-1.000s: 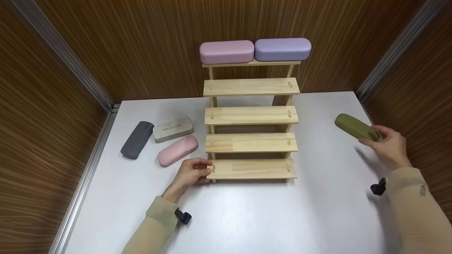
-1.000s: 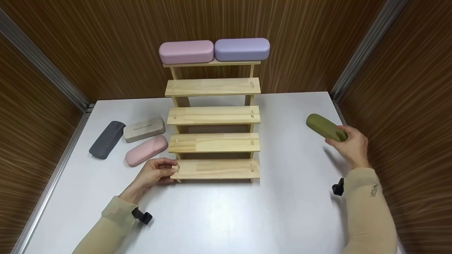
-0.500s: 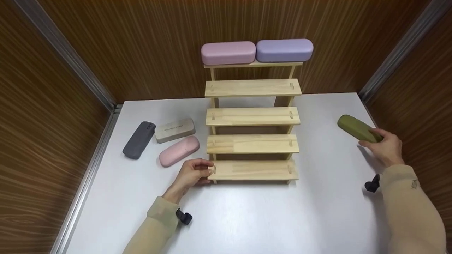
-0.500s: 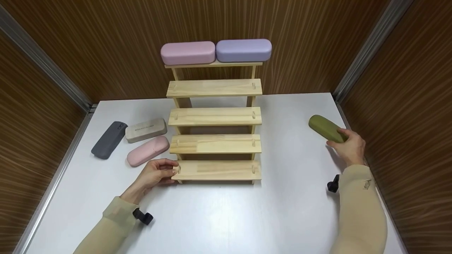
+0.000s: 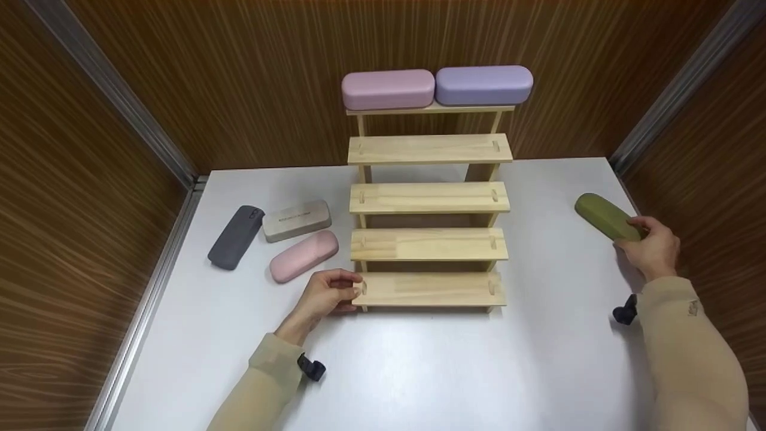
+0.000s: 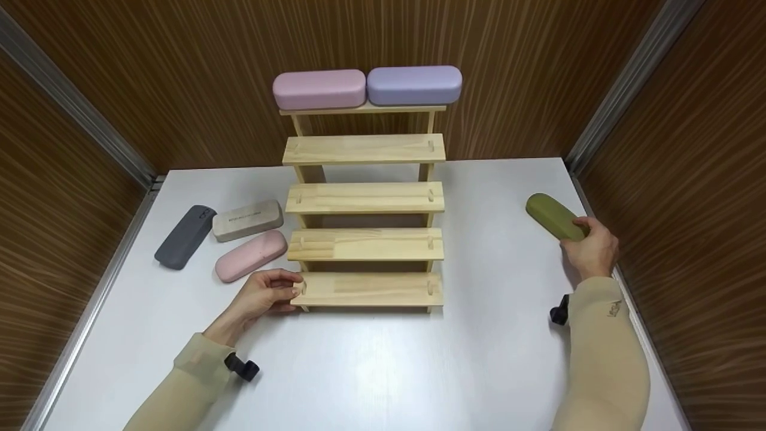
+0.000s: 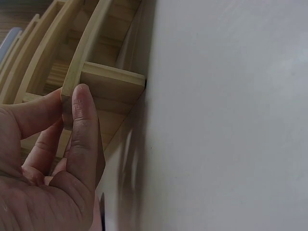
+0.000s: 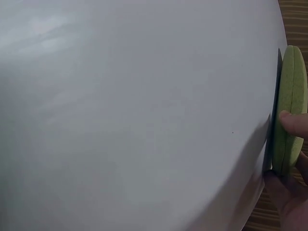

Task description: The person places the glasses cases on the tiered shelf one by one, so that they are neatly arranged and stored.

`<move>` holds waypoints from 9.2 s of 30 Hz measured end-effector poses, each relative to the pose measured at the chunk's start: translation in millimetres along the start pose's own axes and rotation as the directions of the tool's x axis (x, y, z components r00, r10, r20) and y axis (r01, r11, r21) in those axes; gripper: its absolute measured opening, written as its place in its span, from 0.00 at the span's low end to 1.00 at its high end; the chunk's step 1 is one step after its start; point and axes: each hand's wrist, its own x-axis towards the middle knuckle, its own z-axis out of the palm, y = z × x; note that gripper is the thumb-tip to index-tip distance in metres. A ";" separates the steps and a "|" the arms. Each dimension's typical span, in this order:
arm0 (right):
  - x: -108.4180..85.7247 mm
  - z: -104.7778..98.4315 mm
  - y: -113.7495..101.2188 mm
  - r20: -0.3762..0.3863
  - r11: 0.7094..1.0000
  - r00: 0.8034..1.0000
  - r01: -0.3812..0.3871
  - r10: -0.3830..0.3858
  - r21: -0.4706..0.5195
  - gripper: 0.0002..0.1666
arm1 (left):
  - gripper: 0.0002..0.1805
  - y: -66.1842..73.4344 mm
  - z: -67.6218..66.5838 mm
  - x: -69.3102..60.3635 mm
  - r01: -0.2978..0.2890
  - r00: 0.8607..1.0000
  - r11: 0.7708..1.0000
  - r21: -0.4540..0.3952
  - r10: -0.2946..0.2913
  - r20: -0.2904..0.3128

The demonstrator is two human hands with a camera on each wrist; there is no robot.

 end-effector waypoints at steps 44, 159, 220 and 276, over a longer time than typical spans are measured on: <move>-29.8 -27.3 -37.7 -0.045 0.998 0.997 0.066 -0.065 0.017 0.39 | 0.16 0.2 1.4 -0.5 -0.005 1.000 1.000 0.001 0.005 -0.010; -40.4 -5.6 -286.9 0.035 0.655 0.695 0.659 -0.718 0.370 0.31 | 0.18 -2.4 -2.4 -1.7 -0.005 1.000 1.000 0.004 0.006 -0.030; -152.8 111.1 -119.6 0.557 0.826 0.739 -0.001 -0.379 0.563 0.26 | 0.16 -2.9 -4.3 -4.5 -0.021 0.998 1.000 0.001 0.021 -0.055; -151.3 117.7 -118.8 0.587 0.822 0.722 -0.043 -0.368 0.568 0.24 | 0.17 21.6 -109.2 -21.2 -0.325 0.816 0.650 0.687 0.560 -0.143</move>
